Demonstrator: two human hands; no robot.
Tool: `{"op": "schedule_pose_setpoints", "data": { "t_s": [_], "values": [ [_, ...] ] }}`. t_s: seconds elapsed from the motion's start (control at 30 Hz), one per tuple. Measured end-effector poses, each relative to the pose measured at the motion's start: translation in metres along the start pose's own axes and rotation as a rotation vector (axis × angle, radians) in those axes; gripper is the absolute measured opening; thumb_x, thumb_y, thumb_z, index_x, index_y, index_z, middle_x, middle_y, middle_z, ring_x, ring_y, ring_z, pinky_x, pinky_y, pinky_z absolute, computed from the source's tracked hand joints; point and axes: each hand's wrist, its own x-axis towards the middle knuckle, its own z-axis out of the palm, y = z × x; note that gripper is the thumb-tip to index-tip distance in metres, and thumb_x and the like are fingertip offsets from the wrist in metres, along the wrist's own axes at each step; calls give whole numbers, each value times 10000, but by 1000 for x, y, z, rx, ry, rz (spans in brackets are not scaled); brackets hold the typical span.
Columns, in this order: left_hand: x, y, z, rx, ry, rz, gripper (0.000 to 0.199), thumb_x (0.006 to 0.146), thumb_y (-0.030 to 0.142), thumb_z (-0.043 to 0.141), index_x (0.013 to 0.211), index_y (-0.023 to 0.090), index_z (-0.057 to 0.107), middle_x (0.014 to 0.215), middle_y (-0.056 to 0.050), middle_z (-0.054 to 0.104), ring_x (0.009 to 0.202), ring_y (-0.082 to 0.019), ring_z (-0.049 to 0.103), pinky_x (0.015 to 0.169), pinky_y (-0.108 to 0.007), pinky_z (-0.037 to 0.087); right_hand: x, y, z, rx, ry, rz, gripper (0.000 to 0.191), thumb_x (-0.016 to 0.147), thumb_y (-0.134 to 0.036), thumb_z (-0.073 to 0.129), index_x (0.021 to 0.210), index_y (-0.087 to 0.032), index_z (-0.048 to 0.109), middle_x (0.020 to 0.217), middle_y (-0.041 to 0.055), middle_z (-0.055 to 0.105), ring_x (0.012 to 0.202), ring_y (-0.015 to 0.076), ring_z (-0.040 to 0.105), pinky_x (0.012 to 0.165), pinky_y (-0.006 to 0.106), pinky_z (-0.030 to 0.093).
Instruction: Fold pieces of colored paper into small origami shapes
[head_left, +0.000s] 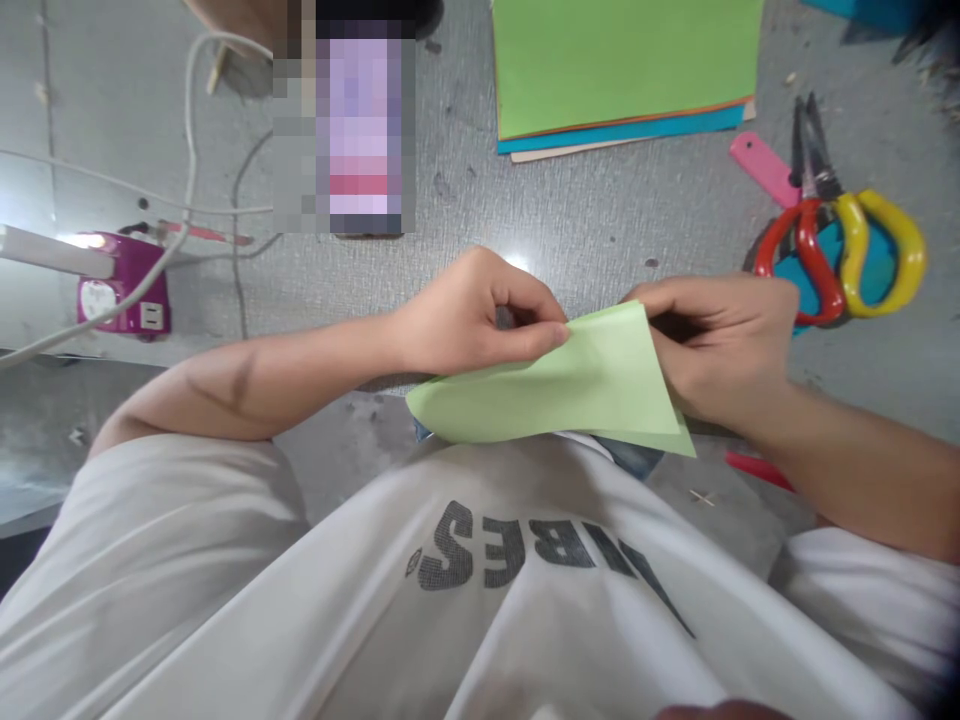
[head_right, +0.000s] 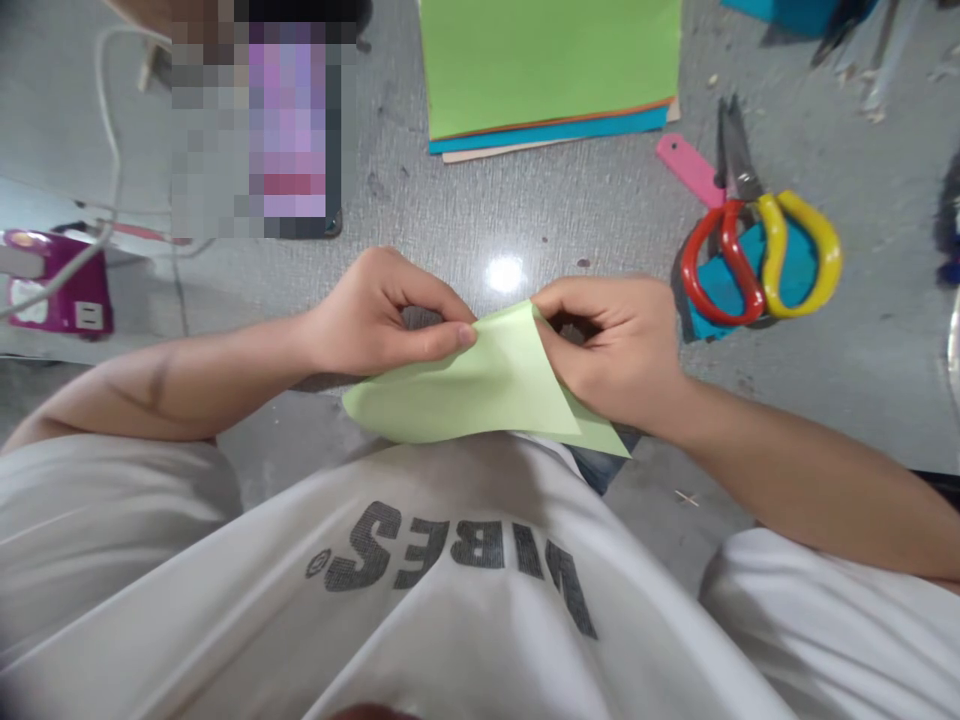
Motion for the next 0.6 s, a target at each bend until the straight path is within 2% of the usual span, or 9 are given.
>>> {"op": "schedule_pose_setpoints", "data": {
  "t_s": [0.17, 0.27, 0.47, 0.6],
  "values": [
    [3, -3, -5, 2, -16, 50, 214, 1092, 265, 811, 970, 207, 977, 917, -55, 942, 824, -180, 868, 742, -275, 662, -1, 5, -5, -56, 7, -43, 163, 938, -130, 888, 835, -253, 914, 712, -42, 775, 601, 99, 614, 521, 222, 424],
    [5, -4, -5, 10, -12, 68, 207, 1083, 246, 797, 984, 205, 973, 936, -52, 951, 824, -173, 867, 753, -269, 661, 0, 2, -6, -76, 14, -37, 182, 949, -135, 842, 821, -256, 887, 710, -36, 760, 592, 114, 605, 515, 269, 405],
    [2, -4, 4, 85, -45, 96, 238, 1112, 288, 750, 1027, 226, 963, 920, -57, 943, 787, -189, 846, 759, -306, 654, 4, -7, 2, -80, -48, -15, 278, 971, -285, 845, 700, -298, 784, 575, -42, 591, 499, 127, 407, 481, 341, 334],
    [2, -4, 9, 180, -32, 119, 299, 1161, 350, 700, 1025, 220, 933, 890, -60, 917, 766, -184, 812, 748, -318, 609, 3, -8, 4, -84, -74, 83, 381, 998, -411, 937, 674, -321, 757, 565, -22, 593, 510, 156, 421, 501, 389, 370]
  ]
}}
